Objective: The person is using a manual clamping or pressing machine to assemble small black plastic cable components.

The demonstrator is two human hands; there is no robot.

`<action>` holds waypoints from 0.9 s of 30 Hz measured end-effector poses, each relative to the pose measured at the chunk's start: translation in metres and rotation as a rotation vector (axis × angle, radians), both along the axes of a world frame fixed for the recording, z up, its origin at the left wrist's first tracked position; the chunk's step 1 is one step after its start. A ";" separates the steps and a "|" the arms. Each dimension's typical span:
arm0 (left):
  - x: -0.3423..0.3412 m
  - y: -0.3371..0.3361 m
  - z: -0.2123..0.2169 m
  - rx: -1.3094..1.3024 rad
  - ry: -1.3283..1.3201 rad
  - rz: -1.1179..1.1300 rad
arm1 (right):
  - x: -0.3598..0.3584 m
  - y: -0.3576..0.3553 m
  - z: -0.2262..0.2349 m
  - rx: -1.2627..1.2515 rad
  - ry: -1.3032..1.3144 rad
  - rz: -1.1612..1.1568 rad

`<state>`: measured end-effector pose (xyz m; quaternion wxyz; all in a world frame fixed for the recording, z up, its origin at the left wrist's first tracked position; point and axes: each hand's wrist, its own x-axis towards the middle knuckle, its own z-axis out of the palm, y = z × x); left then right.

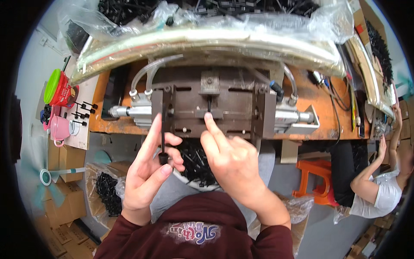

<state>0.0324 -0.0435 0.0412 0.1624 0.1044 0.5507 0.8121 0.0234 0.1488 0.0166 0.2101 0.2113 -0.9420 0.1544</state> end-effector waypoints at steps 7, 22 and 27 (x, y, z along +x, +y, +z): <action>-0.007 -0.011 0.010 -0.124 0.307 0.138 | -0.002 0.001 0.010 0.032 -0.051 0.027; -0.019 0.020 -0.035 -0.780 1.001 0.314 | -0.176 0.047 0.136 0.113 0.231 -0.105; -0.025 0.031 -0.047 -0.884 1.058 0.267 | -0.202 0.027 0.131 0.336 -0.062 -0.203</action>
